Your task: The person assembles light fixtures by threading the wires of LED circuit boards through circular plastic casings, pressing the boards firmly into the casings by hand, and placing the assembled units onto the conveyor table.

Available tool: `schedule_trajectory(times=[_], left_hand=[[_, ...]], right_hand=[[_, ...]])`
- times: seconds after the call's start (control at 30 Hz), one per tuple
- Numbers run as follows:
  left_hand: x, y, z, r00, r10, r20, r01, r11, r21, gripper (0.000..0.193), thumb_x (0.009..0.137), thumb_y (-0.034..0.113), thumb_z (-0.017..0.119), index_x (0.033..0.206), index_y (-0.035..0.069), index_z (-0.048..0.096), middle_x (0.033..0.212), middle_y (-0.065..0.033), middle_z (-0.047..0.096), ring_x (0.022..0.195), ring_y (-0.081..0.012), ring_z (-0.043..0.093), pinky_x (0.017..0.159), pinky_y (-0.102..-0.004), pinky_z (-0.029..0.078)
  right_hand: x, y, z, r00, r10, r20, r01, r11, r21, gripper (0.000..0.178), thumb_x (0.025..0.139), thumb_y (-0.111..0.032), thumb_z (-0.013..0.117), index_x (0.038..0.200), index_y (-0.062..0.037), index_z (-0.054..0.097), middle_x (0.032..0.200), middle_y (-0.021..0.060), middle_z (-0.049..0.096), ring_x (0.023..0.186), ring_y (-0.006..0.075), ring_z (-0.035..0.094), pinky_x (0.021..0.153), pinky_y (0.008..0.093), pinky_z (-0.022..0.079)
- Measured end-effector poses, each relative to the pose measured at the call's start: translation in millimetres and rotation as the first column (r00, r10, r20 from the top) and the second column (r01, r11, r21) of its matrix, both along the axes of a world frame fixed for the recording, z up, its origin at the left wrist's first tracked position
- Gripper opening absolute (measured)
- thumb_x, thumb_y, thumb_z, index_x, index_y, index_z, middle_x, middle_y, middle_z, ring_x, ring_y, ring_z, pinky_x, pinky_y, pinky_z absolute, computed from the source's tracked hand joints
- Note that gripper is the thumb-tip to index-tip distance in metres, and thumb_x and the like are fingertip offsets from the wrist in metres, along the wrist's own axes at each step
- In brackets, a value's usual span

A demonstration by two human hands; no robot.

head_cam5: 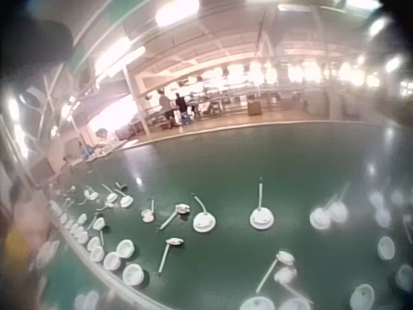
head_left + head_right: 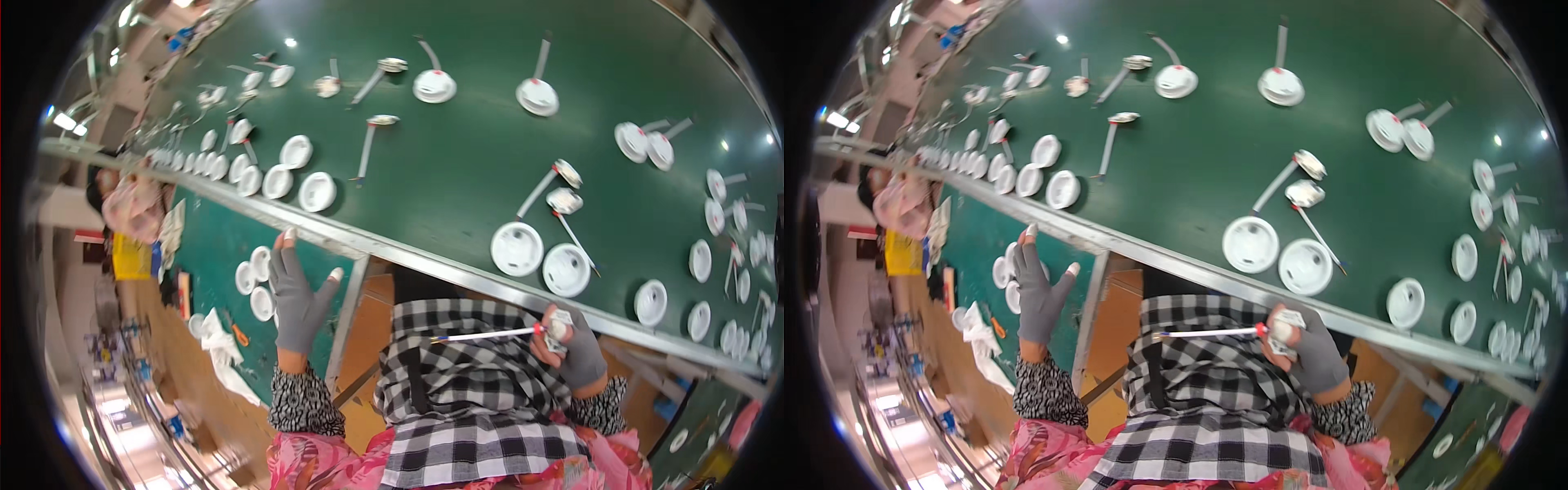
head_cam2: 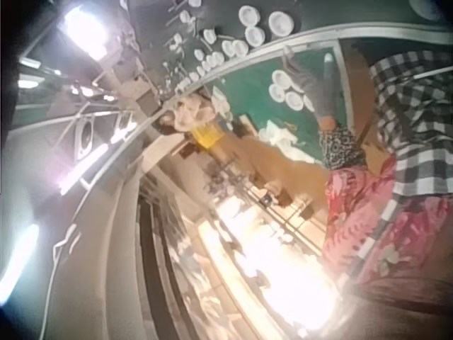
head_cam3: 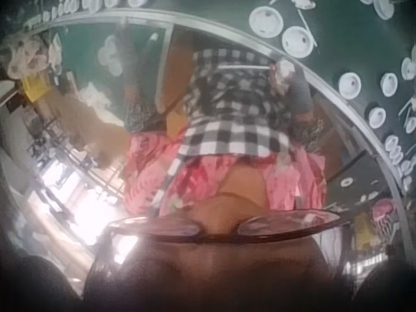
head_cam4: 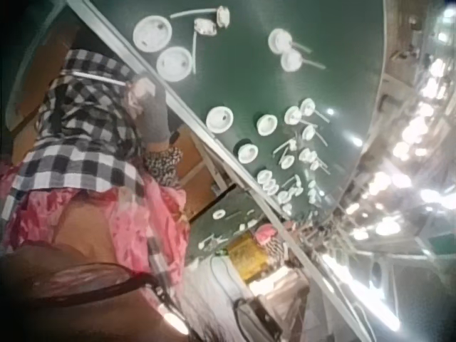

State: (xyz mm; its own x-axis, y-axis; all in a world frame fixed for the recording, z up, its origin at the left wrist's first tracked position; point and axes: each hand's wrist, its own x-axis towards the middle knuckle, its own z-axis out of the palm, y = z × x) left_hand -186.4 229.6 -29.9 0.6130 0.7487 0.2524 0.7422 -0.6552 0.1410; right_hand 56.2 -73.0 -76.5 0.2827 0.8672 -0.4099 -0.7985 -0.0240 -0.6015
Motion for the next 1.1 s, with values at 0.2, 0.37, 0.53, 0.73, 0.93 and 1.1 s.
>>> schedule_trajectory(times=[0.2,0.37,0.53,0.73,0.93,1.1], left_hand=[[108.9,-70.8,22.1,0.569,-0.783,0.252,0.772,0.402,-0.492,0.039,0.093,0.016,0.056,0.129,0.0,0.052,0.104,-0.0143,0.06,0.097,-0.0271,0.059,0.084,-0.0389,0.047],[127.0,-87.9,8.3,0.673,-0.662,0.33,0.237,-0.229,-0.944,0.03,0.099,0.023,0.049,0.121,0.003,0.057,0.074,-0.0074,0.056,0.066,-0.0139,0.054,0.062,-0.0296,0.045],[130.4,-84.2,1.2,0.734,-0.637,0.235,0.178,-0.154,-0.972,0.029,0.1,0.028,0.05,0.105,0.004,0.066,0.061,-0.0039,0.053,0.058,-0.0089,0.051,0.056,-0.0267,0.042],[129.8,-81.7,0.7,0.798,-0.565,0.207,0.166,-0.124,-0.978,0.029,0.099,0.028,0.052,0.104,0.004,0.068,0.065,-0.0053,0.056,0.058,-0.0113,0.052,0.055,-0.0286,0.041],[123.0,-75.6,1.1,0.546,-0.803,0.238,0.632,0.209,-0.746,0.024,0.086,0.02,0.066,0.103,0.003,0.064,0.066,-0.0037,0.051,0.057,-0.0159,0.051,0.052,-0.0294,0.042],[124.5,-73.1,-17.6,0.141,-0.972,0.188,0.989,0.13,-0.069,0.024,0.073,0.01,0.074,0.092,0.002,0.06,0.061,-0.002,0.045,0.052,-0.0172,0.048,0.044,-0.0291,0.039]], right_hand=[[9.4,-14.8,3.6,0.998,0.063,0.021,-0.063,0.998,-0.018,0.024,0.086,-0.023,0.069,0.087,-0.0005,0.061,0.064,0.002,0.056,0.046,0.0075,0.046,0.043,0.0213,0.033],[16.2,-42.6,5.5,0.998,0.018,0.062,-0.011,0.995,-0.101,0.027,0.082,-0.024,0.075,0.09,-0.0014,0.062,0.072,0.0009,0.058,0.05,0.0065,0.05,0.044,0.0193,0.036],[20.1,-56.1,-3.4,0.906,0.106,0.411,-0.038,0.985,-0.169,0.027,0.08,-0.022,0.077,0.094,-0.0017,0.067,0.079,-0.0004,0.063,0.066,0.0044,0.056,0.057,0.0182,0.043],[20.6,-52.2,-11.2,0.982,0.024,0.185,0.013,0.981,-0.192,0.032,0.084,-0.024,0.075,0.104,-0.0008,0.067,0.085,0.0015,0.065,0.069,0.0052,0.057,0.06,0.0191,0.045],[23.3,-46.5,0.4,0.996,-0.089,0.032,0.093,0.977,-0.192,0.035,0.092,-0.029,0.066,0.105,0.0031,0.063,0.07,0.0022,0.059,0.055,0.0081,0.054,0.05,0.0207,0.041],[19.1,-55.2,10.0,0.996,-0.057,0.075,0.072,0.971,-0.229,0.034,0.094,-0.028,0.06,0.101,0.0052,0.062,0.059,0.0016,0.051,0.047,0.0087,0.049,0.043,0.0233,0.035]])
